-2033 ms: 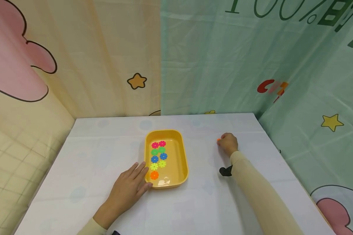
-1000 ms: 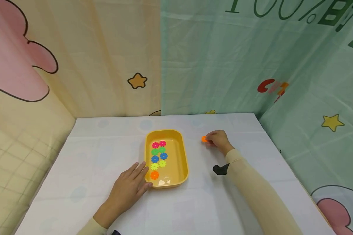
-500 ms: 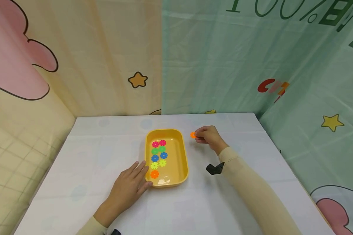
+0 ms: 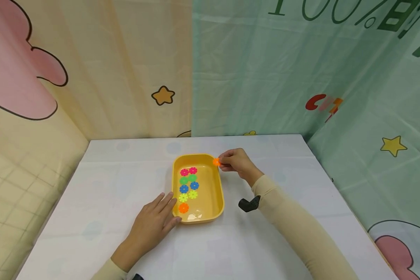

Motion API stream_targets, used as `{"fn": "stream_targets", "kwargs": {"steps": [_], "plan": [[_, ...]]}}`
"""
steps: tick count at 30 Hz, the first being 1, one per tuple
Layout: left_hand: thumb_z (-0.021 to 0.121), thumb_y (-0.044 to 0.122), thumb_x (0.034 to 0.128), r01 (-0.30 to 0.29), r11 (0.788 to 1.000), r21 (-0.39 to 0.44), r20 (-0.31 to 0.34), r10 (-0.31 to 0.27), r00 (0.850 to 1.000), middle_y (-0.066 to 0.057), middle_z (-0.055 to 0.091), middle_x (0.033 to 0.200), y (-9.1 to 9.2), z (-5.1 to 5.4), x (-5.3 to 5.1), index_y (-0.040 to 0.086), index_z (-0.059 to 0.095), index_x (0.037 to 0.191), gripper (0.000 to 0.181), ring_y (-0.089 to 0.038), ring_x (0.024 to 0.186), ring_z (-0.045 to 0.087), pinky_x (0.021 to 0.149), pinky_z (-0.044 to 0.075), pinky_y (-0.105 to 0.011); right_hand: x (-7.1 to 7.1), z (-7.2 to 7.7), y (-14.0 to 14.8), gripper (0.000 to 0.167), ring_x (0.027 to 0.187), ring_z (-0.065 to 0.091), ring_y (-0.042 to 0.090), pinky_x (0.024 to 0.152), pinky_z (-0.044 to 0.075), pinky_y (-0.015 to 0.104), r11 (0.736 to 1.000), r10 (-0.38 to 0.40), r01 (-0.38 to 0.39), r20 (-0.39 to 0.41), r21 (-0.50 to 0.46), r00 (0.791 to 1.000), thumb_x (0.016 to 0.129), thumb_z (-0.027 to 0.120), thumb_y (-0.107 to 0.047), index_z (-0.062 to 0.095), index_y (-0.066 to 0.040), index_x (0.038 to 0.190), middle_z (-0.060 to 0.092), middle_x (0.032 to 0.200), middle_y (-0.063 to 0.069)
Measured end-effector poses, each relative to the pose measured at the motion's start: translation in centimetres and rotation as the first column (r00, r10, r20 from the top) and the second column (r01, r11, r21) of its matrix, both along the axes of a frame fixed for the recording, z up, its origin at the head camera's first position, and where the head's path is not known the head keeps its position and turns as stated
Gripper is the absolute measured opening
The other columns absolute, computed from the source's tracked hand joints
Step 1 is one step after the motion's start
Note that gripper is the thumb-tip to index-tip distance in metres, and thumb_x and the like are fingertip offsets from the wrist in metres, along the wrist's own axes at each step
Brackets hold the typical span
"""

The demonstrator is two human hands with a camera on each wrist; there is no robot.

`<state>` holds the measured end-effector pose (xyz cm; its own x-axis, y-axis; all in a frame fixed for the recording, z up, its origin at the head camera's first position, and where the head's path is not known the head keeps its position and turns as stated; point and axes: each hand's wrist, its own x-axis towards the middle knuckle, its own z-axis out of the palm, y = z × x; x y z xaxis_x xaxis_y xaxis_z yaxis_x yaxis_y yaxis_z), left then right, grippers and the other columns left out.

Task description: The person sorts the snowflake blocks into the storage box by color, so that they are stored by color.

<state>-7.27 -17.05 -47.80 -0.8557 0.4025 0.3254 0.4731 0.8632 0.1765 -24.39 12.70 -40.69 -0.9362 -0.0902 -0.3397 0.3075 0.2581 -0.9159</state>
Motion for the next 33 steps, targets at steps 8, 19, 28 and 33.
{"fn": "stream_targets", "kwargs": {"steps": [8,19,28,33], "plan": [[0.073,0.049,0.091,-0.003,1.0,0.006,0.005,0.003,1.0,-0.011,0.054,0.151,-0.1,0.1,0.1,0.005,0.062,0.139,0.066,-0.036,0.14,0.049,0.099,0.051,-0.054,0.6,0.4,-2.0,0.017,0.079,0.074,0.026,0.072,0.062,0.028,0.998,0.059,-0.06,0.03,0.035,0.998,0.098,0.069,-0.009,0.071,0.002,0.111,0.073,0.094,0.015],[0.074,0.047,0.091,0.016,1.0,0.013,-0.018,-0.016,1.0,-0.012,0.055,0.15,-0.1,0.2,0.1,0.004,0.063,0.138,0.065,-0.037,0.138,0.05,0.098,0.052,-0.055,2.1,0.0,-4.6,0.012,0.072,0.074,0.02,0.07,0.062,0.029,0.985,0.169,-0.171,0.04,0.031,0.985,0.096,0.069,-0.004,0.073,0.004,0.105,0.072,0.087,0.013],[0.075,0.046,0.0905,0.019,1.0,0.013,-0.054,-0.018,0.998,-0.013,0.057,0.148,-0.2,0.3,0.1,0.004,0.064,0.137,0.064,-0.037,0.136,0.052,0.095,0.053,-0.054,2.9,-0.7,-6.4,0.008,0.066,0.07,0.017,0.069,0.063,0.031,0.969,0.23,-0.232,0.036,0.079,0.973,0.096,0.067,0.0,0.074,0.004,0.099,0.069,0.085,0.011],[0.074,0.048,0.0909,0.016,1.0,0.007,-0.026,-0.016,1.0,-0.012,0.056,0.149,-0.2,0.3,0.1,0.005,0.063,0.138,0.065,-0.036,0.138,0.051,0.096,0.053,-0.054,3.5,-1.3,-7.3,0.006,0.061,0.067,0.017,0.066,0.062,0.029,0.954,0.258,-0.266,0.075,0.136,0.963,0.095,0.069,0.0,0.074,0.004,0.095,0.069,0.08,0.01]]}}
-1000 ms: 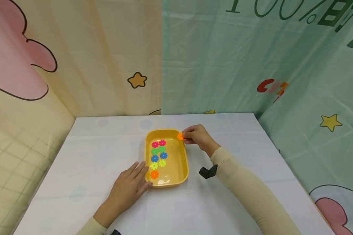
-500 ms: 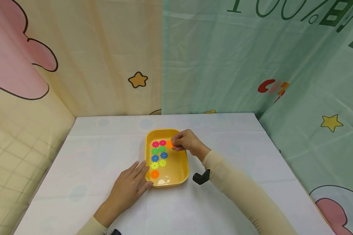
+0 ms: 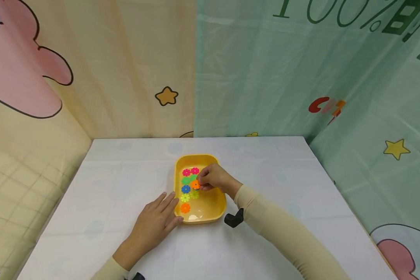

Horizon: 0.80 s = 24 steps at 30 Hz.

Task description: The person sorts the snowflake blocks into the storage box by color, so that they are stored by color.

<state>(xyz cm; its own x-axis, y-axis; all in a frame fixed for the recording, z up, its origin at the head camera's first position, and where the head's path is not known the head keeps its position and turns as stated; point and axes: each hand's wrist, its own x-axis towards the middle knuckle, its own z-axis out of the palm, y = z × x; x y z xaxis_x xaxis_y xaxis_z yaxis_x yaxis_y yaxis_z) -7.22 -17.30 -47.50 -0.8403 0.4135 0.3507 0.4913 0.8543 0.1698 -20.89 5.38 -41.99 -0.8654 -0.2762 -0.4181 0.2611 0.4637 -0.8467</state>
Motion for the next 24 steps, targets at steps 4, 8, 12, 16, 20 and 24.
{"fn": "stream_targets", "kwargs": {"steps": [4,8,12,16,20,24], "plan": [[0.072,0.049,0.0919,0.0,1.0,-0.011,0.011,0.0,1.0,-0.012,0.056,0.149,0.1,0.1,0.0,0.005,0.063,0.139,0.064,-0.036,0.139,0.05,0.097,0.053,-0.054,0.4,-0.5,-0.4,0.005,0.059,0.066,0.016,0.065,0.062,0.029,0.999,0.03,-0.03,0.015,0.021,0.999,0.093,0.069,0.003,0.074,0.005,0.094,0.069,0.079,0.01],[0.073,0.047,0.0912,0.009,1.0,-0.011,-0.007,-0.009,1.0,-0.012,0.057,0.148,0.1,0.2,-0.1,0.005,0.063,0.138,0.064,-0.036,0.138,0.051,0.096,0.053,-0.054,0.8,-0.9,-0.8,0.006,0.059,0.066,0.016,0.063,0.062,0.029,0.997,0.057,-0.056,0.0,0.052,0.998,0.092,0.069,0.007,0.074,0.004,0.092,0.069,0.079,0.01],[0.075,0.046,0.0906,0.015,1.0,-0.004,-0.018,-0.015,1.0,-0.012,0.057,0.148,0.2,0.1,-0.1,0.004,0.064,0.137,0.064,-0.036,0.137,0.052,0.096,0.053,-0.054,1.3,-1.5,-1.2,0.009,0.059,0.066,0.016,0.061,0.061,0.027,0.989,0.085,-0.083,-0.011,0.121,0.996,0.09,0.068,0.009,0.074,0.002,0.088,0.067,0.079,0.009],[0.073,0.047,0.0915,0.015,1.0,-0.006,-0.007,-0.015,1.0,-0.012,0.057,0.148,0.2,-0.1,-0.1,0.004,0.064,0.137,0.064,-0.036,0.137,0.052,0.096,0.053,-0.055,1.8,-2.1,-1.5,0.01,0.057,0.066,0.016,0.058,0.059,0.024,0.977,0.109,-0.107,-0.001,0.183,0.994,0.09,0.07,0.008,0.073,0.0,0.085,0.065,0.076,0.008],[0.074,0.047,0.0912,0.009,1.0,-0.01,-0.002,-0.009,1.0,-0.012,0.057,0.148,0.2,-0.2,0.0,0.004,0.064,0.137,0.063,-0.036,0.137,0.052,0.096,0.053,-0.055,2.2,-2.4,-1.6,0.009,0.056,0.065,0.016,0.055,0.057,0.022,0.963,0.137,-0.13,-0.013,0.238,0.991,0.089,0.071,0.006,0.072,-0.001,0.083,0.064,0.073,0.007],[0.073,0.048,0.0912,-0.001,1.0,-0.018,0.011,0.002,1.0,-0.011,0.057,0.149,0.1,-0.1,0.0,0.005,0.064,0.138,0.064,-0.036,0.138,0.051,0.096,0.053,-0.054,2.6,-2.6,-1.7,0.011,0.054,0.064,0.016,0.054,0.057,0.023,0.945,0.179,-0.161,-0.037,0.286,0.983,0.088,0.071,0.006,0.07,-0.002,0.08,0.062,0.071,0.006]]}}
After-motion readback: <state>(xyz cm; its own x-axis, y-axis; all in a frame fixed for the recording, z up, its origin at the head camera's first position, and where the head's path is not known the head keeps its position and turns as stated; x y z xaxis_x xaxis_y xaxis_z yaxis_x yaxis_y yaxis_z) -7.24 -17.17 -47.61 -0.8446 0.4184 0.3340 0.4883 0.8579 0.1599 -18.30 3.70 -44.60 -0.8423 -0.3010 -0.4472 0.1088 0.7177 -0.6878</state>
